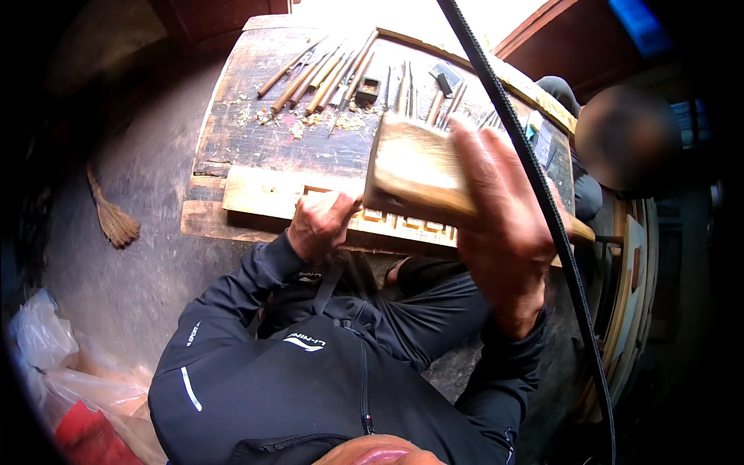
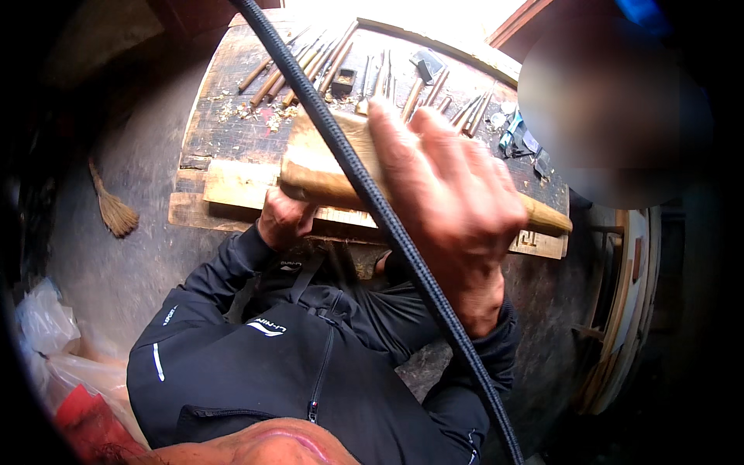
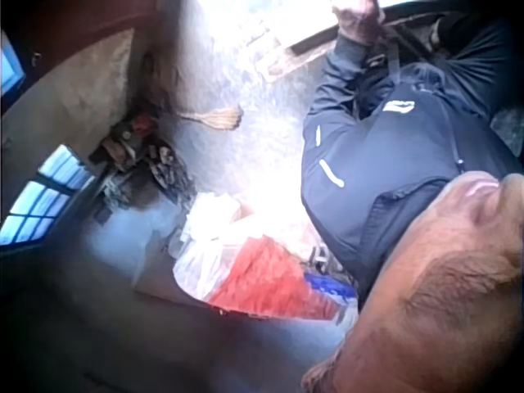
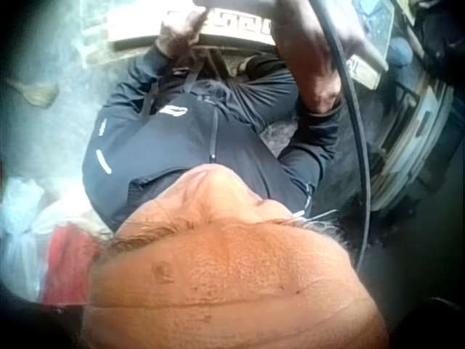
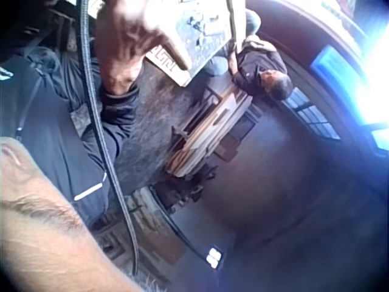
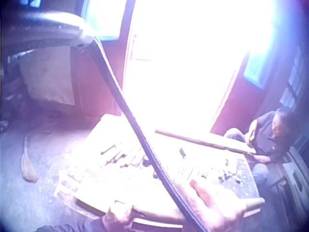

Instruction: The person carves a geometric pattern into a piece of wood using a chisel and a wooden mallet. The person holds the chisel against the wood and strikes it with the mallet, repeating this action along the pattern.

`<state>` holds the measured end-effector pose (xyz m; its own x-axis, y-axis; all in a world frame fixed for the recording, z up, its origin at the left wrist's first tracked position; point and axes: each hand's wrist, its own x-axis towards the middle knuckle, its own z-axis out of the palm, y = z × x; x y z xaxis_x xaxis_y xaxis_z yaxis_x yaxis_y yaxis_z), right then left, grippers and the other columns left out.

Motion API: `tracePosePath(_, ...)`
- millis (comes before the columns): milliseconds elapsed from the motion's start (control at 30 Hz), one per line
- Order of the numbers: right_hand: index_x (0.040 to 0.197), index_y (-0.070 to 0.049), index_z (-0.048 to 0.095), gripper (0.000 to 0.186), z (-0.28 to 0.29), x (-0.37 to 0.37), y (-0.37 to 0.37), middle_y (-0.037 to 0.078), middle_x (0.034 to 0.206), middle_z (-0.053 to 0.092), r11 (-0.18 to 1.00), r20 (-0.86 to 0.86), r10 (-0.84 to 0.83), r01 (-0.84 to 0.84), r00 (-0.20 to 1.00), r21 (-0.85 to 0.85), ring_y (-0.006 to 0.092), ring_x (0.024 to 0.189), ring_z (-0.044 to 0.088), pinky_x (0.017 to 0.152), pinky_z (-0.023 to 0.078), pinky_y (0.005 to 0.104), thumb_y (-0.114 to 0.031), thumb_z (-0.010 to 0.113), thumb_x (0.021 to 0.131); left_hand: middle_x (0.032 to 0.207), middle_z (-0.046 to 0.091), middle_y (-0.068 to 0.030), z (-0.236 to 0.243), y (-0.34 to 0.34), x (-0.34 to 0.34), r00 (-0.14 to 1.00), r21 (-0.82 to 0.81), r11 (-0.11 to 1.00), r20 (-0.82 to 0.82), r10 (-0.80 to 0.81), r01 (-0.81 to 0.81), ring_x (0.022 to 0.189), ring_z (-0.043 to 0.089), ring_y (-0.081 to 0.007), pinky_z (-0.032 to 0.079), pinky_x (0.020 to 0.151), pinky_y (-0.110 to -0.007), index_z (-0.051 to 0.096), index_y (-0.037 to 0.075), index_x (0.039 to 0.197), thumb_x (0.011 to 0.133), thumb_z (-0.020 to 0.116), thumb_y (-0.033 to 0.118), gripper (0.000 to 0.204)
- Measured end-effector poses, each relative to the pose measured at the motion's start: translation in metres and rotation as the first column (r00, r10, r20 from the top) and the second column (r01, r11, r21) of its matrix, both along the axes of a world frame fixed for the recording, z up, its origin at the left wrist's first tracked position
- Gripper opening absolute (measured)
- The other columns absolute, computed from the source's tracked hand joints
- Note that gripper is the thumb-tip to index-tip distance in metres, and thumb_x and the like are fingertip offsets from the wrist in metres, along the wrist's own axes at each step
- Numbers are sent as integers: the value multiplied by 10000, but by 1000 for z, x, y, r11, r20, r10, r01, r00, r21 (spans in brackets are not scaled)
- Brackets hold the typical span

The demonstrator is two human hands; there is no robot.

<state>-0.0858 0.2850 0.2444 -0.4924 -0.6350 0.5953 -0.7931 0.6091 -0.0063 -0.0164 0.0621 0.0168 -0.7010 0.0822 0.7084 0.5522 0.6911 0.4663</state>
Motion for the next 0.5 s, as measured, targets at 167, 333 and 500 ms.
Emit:
tracePosePath(167,1453,-37,714,610,3,-2,5,201,1248,801,971,99,75,-50,992,-232,327,1137,801,995,629,413,10,895,872,830,745,-177,1,-3,6,992,-52,997,113,63,-57,708,752,-377,582,640,-447,735,17,1096,912,815,-33,207)
tracePosePath(333,1393,34,668,577,-29,1,26,163,1252,779,864,311,-13,167,950,-476,225,1165,752,1025,598,369,-36,943,890,933,813,-131,-13,-2,5,947,478,850,313,70,-221,842,800,-167,621,733,-319,670,-16,1186,1092,723,3,110)
tracePosePath(500,1298,23,700,445,-49,3,34,103,1192,777,838,431,-4,238,902,-491,164,1087,732,986,580,331,-5,922,914,912,819,-128,-6,0,7,953,427,874,279,116,-232,871,824,-174,640,763,-312,662,-12,1163,1047,782,-15,167)
